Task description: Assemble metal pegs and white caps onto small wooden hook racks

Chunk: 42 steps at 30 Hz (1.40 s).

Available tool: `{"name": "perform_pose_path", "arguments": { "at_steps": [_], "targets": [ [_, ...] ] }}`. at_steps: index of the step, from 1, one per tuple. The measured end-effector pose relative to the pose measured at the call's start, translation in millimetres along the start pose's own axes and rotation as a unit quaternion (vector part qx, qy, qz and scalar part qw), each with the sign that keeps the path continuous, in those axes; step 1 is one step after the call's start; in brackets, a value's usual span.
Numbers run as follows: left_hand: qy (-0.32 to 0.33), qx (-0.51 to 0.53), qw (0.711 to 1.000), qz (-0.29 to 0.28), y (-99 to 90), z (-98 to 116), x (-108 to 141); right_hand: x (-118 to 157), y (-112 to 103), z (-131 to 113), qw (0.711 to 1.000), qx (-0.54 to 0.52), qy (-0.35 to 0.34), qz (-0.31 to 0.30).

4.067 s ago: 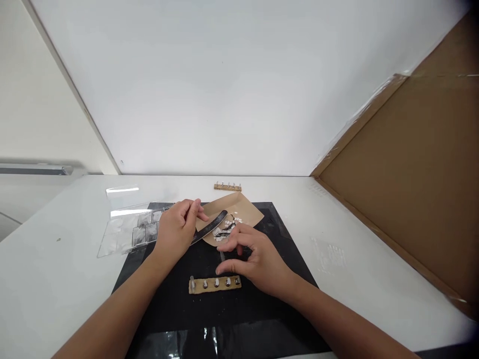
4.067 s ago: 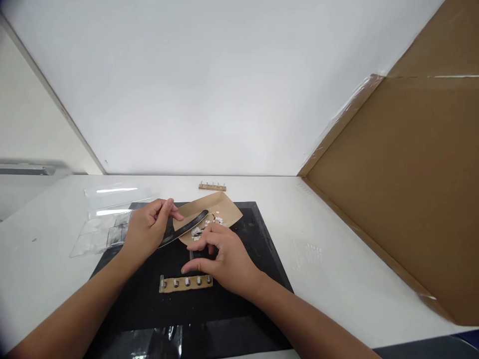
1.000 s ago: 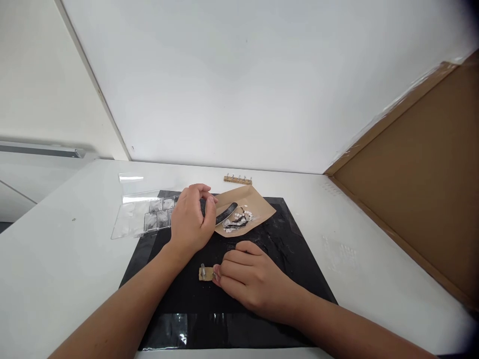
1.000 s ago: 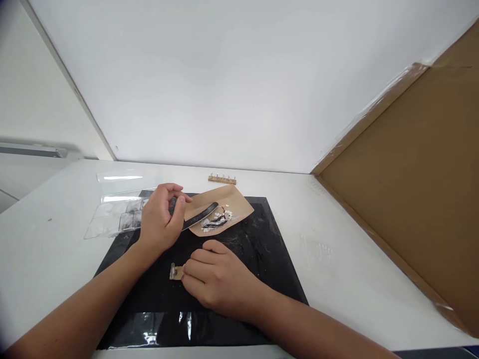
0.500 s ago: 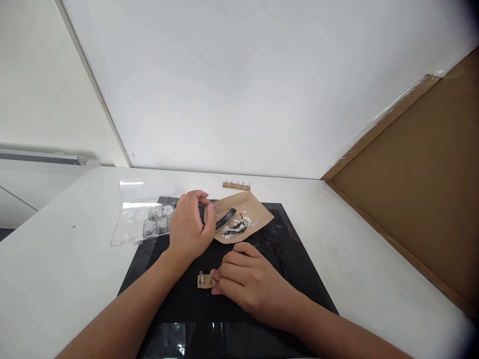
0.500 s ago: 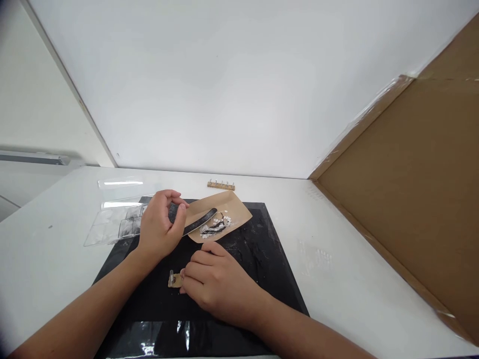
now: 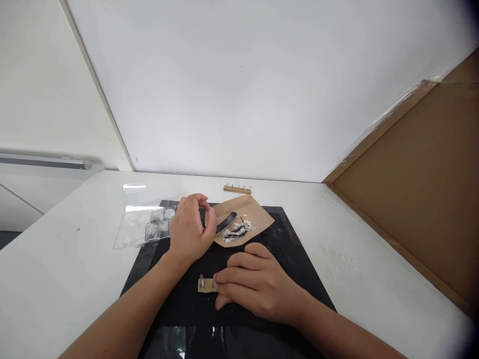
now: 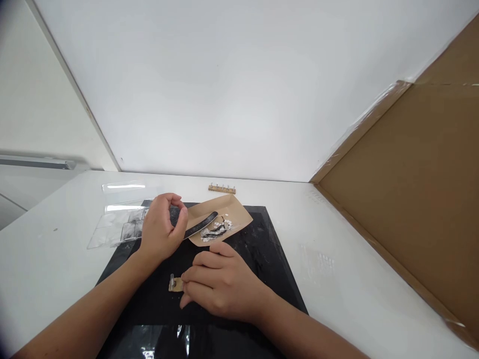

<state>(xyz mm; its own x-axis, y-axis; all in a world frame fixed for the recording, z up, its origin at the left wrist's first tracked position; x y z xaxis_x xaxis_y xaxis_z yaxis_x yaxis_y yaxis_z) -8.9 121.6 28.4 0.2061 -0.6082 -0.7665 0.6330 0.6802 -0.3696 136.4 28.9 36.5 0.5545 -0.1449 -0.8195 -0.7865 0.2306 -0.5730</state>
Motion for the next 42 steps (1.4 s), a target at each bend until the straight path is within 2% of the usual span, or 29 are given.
{"name": "perform_pose_path", "arguments": {
  "at_steps": [5,8,13,18,22,31,42],
  "targets": [
    [-0.005,0.0,1.0,-0.007,0.8,0,0,-1,-9,16,0.997,-0.026,0.044,0.05],
    [-0.003,0.001,1.0,-0.007,0.4,0,0,3,-17,43,0.99,-0.031,0.107,0.085],
    [0.0,-0.004,1.0,-0.018,1.5,0,0,19,-26,95,0.966,0.026,0.231,0.111],
    [0.013,-0.007,0.999,-0.031,2.9,3,1,29,-28,125,0.938,0.061,0.31,0.14],
    [0.011,-0.013,0.999,-0.042,4.5,4,2,33,-27,138,0.928,0.082,0.337,0.138],
    [0.011,-0.009,0.999,-0.038,3.9,3,0,46,-20,163,0.92,0.06,0.378,0.085],
    [0.019,-0.015,0.999,-0.04,3.9,5,0,49,-14,164,0.921,-0.016,0.388,0.045]
  ]
}}
Point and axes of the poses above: each hand's wrist, its own x-axis away from the middle knuckle, its own y-axis out of the palm, z = x × y, the point moved 8 cm from there along -x, towards the middle knuckle, and after that the axes turned 13 degrees about z, right-handed, at the moved point
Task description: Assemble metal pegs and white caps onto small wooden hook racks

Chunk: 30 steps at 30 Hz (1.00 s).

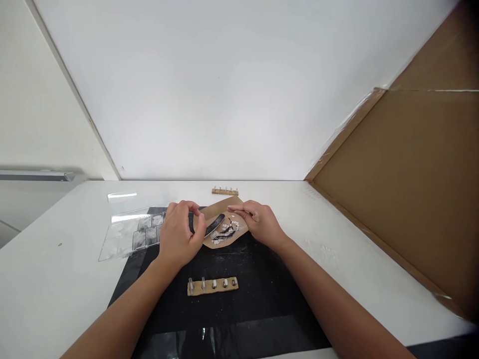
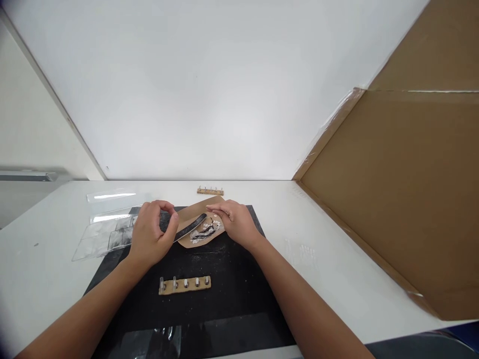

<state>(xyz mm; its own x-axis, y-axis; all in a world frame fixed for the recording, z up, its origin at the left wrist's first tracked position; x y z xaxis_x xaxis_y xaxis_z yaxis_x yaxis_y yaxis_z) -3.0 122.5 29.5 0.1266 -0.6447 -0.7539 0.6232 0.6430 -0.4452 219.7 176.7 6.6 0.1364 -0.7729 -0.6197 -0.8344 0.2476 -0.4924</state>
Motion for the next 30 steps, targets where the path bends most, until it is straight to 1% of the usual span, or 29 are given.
{"name": "perform_pose_path", "arguments": {
  "at_steps": [7,12,18,21,23,25,28,30],
  "targets": [
    [0.005,0.002,1.0,-0.003,1.0,0,-1,-3,0,0,1.0,-0.004,-0.002,-0.005],
    [0.026,0.0,1.0,-0.006,2.5,3,1,-2,3,0,0.999,-0.025,0.01,-0.021],
    [0.088,0.009,0.996,0.0,5.0,12,3,5,9,6,0.995,-0.074,0.03,-0.053],
    [0.131,0.018,0.991,-0.005,7.3,19,5,7,11,3,0.986,-0.133,0.066,-0.081],
    [0.16,0.028,0.987,-0.009,7.5,25,6,8,11,-5,0.969,-0.206,0.094,-0.097],
    [0.19,0.042,0.981,-0.02,7.7,33,8,10,12,-15,0.941,-0.293,0.128,-0.108],
    [0.242,0.063,0.967,-0.059,10.0,48,14,15,16,-25,0.876,-0.42,0.206,-0.119],
    [0.271,0.057,0.957,-0.09,13.3,54,19,17,19,-33,0.834,-0.478,0.241,-0.136]
  ]
}}
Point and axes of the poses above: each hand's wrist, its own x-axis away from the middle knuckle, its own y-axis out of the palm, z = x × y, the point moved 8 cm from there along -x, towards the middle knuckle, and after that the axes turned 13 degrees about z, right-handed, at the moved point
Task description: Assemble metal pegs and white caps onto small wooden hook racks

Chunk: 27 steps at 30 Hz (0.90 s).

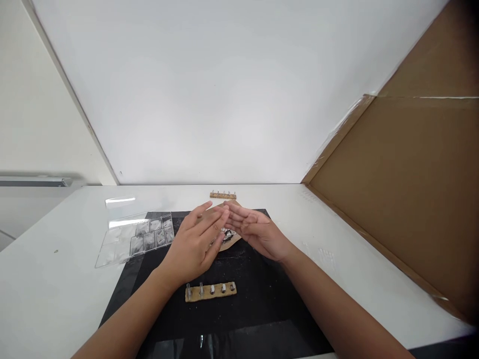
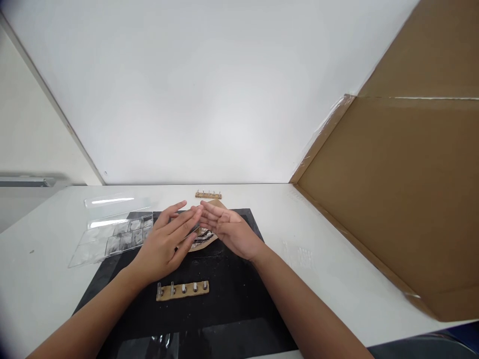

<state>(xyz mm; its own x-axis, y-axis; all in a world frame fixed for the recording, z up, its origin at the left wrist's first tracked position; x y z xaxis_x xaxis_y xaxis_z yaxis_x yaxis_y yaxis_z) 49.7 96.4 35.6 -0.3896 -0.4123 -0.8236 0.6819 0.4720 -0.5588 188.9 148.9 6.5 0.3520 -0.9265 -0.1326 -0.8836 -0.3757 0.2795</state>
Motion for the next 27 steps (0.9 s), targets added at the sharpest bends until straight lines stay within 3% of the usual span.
{"name": "perform_pose_path", "arguments": {
  "at_steps": [6,14,17,20,22,24,27],
  "targets": [
    [0.037,-0.089,0.993,-0.065,7.4,5,1,6,13,-8,0.994,-0.082,0.068,-0.034],
    [0.011,-0.149,0.988,-0.047,-0.6,-11,-1,15,18,-16,0.983,-0.125,0.11,-0.079],
    [-0.008,-0.141,0.99,-0.024,-1.0,-23,6,13,13,-14,0.989,-0.086,0.087,-0.08],
    [-0.029,-0.12,0.992,0.007,-1.7,-34,12,3,-7,-10,0.999,0.046,-0.004,-0.002],
    [-0.044,-0.113,0.993,0.016,-2.1,-40,14,-2,-23,-13,0.968,0.209,-0.105,0.086],
    [-0.06,-0.107,0.992,0.021,-3.4,-45,14,-3,-28,-17,0.906,0.352,-0.193,0.134],
    [-0.077,-0.096,0.992,0.02,-5.4,-48,12,-2,-29,-20,0.852,0.437,-0.243,0.158]
  ]
}}
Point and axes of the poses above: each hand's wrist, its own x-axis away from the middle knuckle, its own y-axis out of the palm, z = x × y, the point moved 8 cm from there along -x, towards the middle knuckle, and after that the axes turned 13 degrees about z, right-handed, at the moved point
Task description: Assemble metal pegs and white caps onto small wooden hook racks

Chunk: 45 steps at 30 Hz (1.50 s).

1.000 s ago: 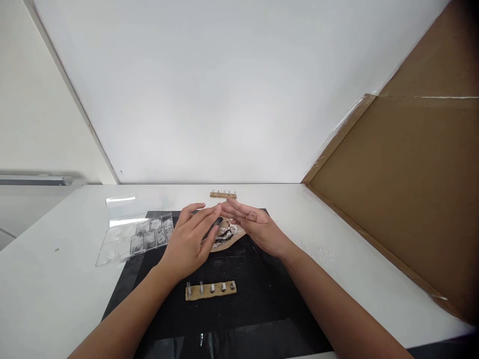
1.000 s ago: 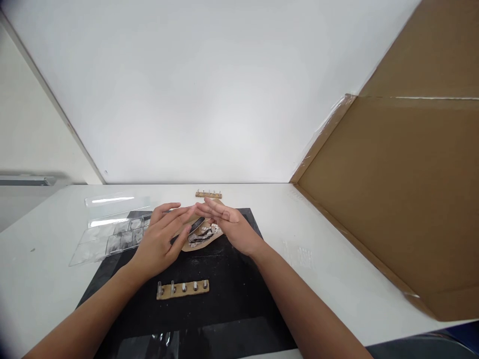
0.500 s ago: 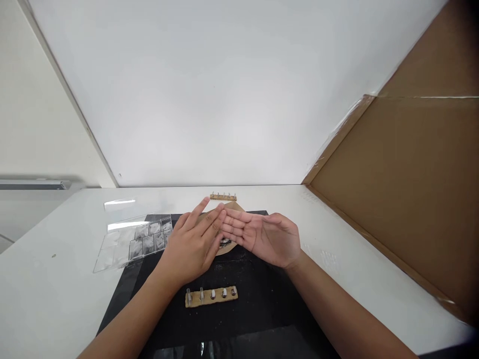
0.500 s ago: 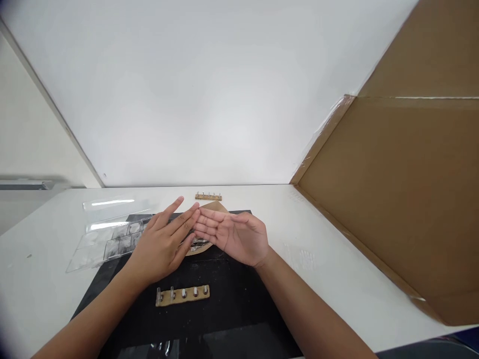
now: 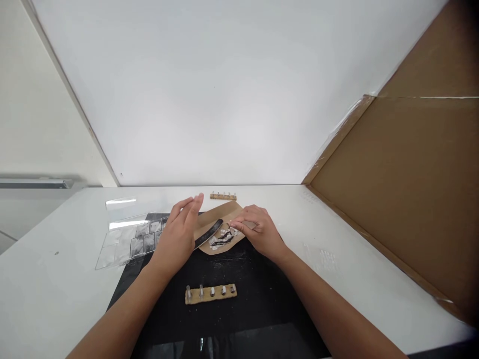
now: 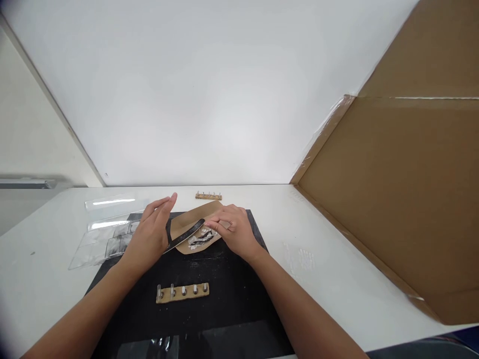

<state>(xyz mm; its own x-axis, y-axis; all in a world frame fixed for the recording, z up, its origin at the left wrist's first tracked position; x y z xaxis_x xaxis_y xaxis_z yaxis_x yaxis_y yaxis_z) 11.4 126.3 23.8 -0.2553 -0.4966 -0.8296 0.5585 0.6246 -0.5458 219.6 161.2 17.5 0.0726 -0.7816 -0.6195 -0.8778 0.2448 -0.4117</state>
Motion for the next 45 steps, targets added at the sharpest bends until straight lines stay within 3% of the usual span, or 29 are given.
{"name": "perform_pose_path", "arguments": {
  "at_steps": [6,10,13,15,17,23,29,34,45],
  "targets": [
    [-0.05,-0.04,0.997,-0.031,-4.0,-6,-3,0,-2,-2,0.999,0.033,-0.033,0.019],
    [-0.129,-0.162,0.963,-0.175,-4.0,-32,-3,3,0,0,0.998,0.022,-0.053,0.006],
    [-0.183,-0.196,0.943,-0.199,-16.4,-51,-6,6,3,0,0.998,0.009,-0.058,-0.018],
    [-0.226,-0.216,0.917,-0.249,-18.0,-64,-1,8,3,-1,0.997,0.013,-0.062,-0.031],
    [-0.237,-0.224,0.901,-0.287,-16.1,-69,3,7,3,-2,0.996,0.037,-0.072,-0.034],
    [-0.204,-0.194,0.895,-0.346,-3.0,-69,12,2,2,3,0.994,0.091,-0.052,-0.027],
    [-0.189,-0.182,0.889,-0.375,-1.2,-72,16,5,-6,-2,0.996,0.074,-0.049,0.009],
    [-0.197,-0.193,0.885,-0.376,-7.3,-76,15,7,-1,-1,0.991,0.105,-0.088,-0.014],
    [-0.201,-0.161,0.882,-0.395,-8.6,-81,24,7,-2,-1,0.992,0.102,-0.07,-0.006]
  ]
}}
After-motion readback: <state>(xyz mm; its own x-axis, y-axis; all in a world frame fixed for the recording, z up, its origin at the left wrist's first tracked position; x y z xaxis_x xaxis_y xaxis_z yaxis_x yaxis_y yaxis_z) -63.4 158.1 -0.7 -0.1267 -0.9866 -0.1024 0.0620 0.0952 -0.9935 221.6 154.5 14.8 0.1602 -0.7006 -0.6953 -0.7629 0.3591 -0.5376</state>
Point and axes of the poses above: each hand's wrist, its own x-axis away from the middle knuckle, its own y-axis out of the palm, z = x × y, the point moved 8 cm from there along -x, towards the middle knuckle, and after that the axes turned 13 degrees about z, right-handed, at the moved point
